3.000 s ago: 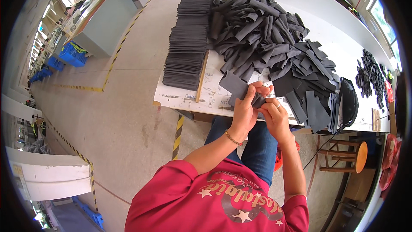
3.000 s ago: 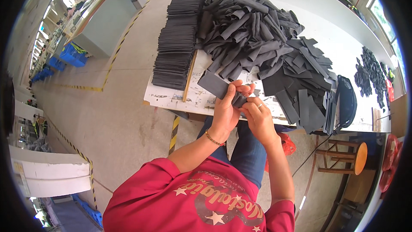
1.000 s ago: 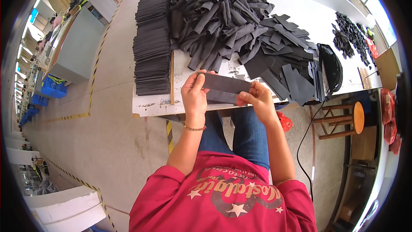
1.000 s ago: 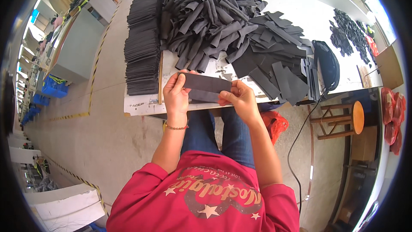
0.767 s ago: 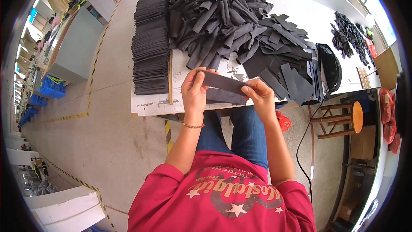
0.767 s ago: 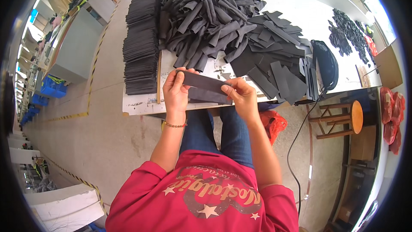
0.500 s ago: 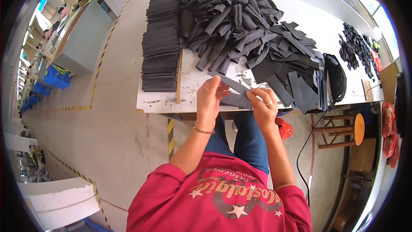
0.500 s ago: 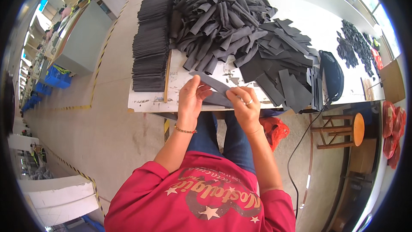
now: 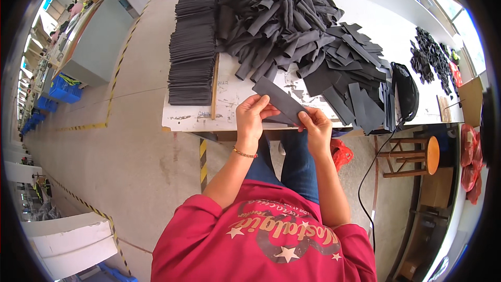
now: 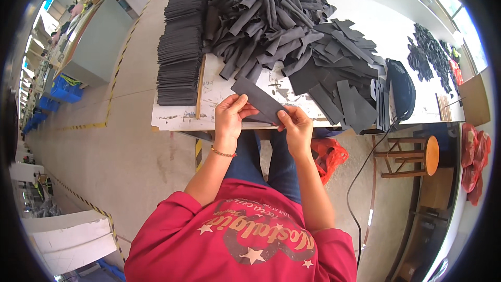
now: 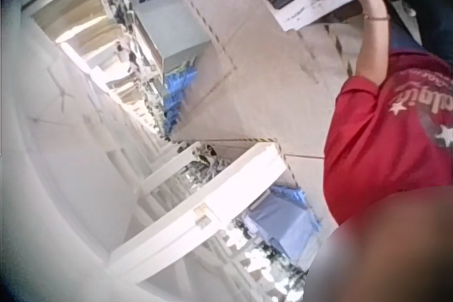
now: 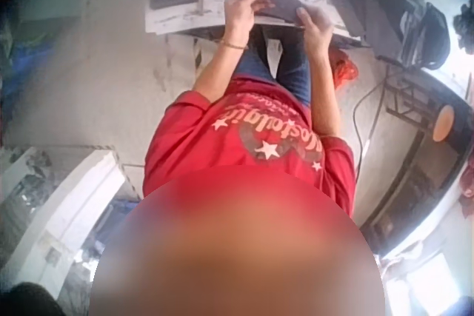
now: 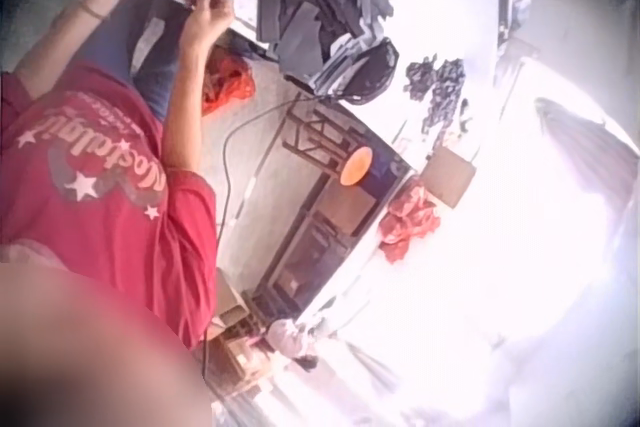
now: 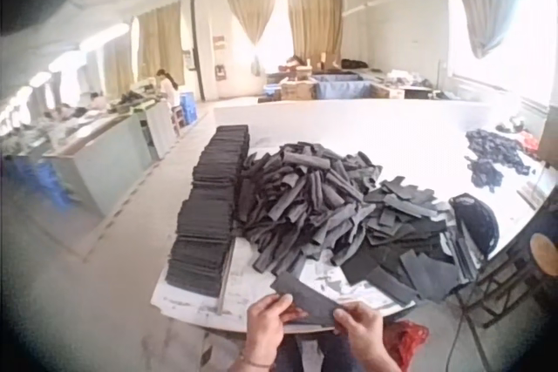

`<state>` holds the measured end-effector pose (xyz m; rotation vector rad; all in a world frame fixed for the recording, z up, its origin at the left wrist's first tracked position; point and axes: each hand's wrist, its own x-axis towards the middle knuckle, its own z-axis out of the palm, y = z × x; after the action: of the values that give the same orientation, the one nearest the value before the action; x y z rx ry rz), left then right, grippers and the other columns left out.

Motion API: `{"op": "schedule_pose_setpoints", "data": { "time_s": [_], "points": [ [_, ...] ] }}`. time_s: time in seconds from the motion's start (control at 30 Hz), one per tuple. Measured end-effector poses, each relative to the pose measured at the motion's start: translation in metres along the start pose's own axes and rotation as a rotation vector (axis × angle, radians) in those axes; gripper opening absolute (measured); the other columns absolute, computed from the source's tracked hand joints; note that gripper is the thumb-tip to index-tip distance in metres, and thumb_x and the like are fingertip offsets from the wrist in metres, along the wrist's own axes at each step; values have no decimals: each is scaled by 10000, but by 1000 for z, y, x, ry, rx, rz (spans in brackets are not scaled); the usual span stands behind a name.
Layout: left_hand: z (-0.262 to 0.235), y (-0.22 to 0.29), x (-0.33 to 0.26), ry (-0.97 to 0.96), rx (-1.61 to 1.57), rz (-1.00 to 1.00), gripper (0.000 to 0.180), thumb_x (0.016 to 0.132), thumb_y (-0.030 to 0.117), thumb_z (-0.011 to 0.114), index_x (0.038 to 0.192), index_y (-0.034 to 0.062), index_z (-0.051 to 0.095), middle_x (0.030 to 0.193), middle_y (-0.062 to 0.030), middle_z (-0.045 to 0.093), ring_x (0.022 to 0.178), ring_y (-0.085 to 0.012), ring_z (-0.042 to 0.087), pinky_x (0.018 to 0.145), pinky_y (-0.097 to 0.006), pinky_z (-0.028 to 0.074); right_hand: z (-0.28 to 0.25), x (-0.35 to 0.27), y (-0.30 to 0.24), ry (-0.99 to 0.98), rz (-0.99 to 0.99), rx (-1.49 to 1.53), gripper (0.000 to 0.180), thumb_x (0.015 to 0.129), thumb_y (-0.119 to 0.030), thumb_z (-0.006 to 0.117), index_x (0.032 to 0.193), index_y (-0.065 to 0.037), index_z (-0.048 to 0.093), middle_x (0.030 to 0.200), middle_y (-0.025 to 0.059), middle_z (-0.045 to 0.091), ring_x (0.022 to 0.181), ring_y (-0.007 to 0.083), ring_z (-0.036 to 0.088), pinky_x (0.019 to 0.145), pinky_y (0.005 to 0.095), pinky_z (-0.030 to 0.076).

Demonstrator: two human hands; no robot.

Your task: Fold grey foam strips and stack them on the workbench.

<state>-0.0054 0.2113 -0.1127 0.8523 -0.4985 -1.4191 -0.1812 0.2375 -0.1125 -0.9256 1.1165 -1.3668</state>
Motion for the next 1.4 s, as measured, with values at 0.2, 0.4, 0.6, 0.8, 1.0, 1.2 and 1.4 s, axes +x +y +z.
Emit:
{"op": "schedule_pose_setpoints", "data": {
  "time_s": [0.2, 0.4, 0.6, 0.8, 1.0, 1.2, 1.4],
  "points": [
    [-13, 4, 3, 111, -29, 46, 153, 895, 125, 687, 904, -16, 628, 770, -102, 662, 649, -200, 667, 622, -314, 594, -5, 17, -11, -37, 18, -176, 127, 876, -36, 681, 978, 40, 667, 720, 36, 631, 567, 85, 557, 522, 217, 430],
    [-57, -15, 0, 193, 748, 232, 210, 802, 172, 775, 844, 17, 639, 770, -48, 647, 617, -152, 598, 581, -275, 483, -15, 23, 15, 16, -103, -691, 228, 804, -65, 734, 1002, 27, 670, 660, 8, 566, 566, 97, 527, 544, 249, 423],
    [-45, -9, 15, 273, 1057, 720, 167, 799, 122, 737, 903, 46, 630, 822, -51, 536, 701, -178, 526, 654, -323, 455, -17, 22, 6, 60, -177, -1082, 273, 771, -137, 751, 965, -6, 610, 797, 142, 592, 743, 316, 599, 668, 402, 476],
    [-38, 53, 123, 187, 1131, 870, 148, 815, 127, 733, 903, 27, 670, 783, -92, 615, 663, -224, 601, 629, -334, 487, -74, 72, -21, 265, -384, -1301, 210, 775, -174, 753, 886, -30, 647, 917, 139, 631, 857, 310, 613, 715, 408, 496],
    [-43, 37, 160, -4, 1472, 536, 228, 774, 152, 766, 927, 11, 674, 837, -126, 671, 710, -241, 639, 670, -339, 503, -95, 82, -3, 33, -178, -1791, 281, 783, -219, 717, 945, 8, 685, 1052, 156, 630, 1012, 321, 599, 839, 416, 516],
    [-92, 30, 165, 29, 1030, 350, 189, 886, 131, 674, 935, -45, 626, 792, -95, 671, 698, -151, 603, 605, -312, 505, -90, 79, 10, -175, -432, -1994, 136, 809, -89, 589, 847, 19, 663, 961, 136, 619, 968, 287, 593, 795, 370, 502],
    [-70, 16, 101, 114, 355, 90, 221, 958, 159, 600, 1060, -26, 537, 779, -132, 663, 577, -180, 617, 512, -278, 523, -111, 68, -2, -206, -665, -1930, 107, 753, -78, 607, 852, -57, 641, 921, 105, 591, 948, 269, 576, 807, 374, 458]
  ]
}}
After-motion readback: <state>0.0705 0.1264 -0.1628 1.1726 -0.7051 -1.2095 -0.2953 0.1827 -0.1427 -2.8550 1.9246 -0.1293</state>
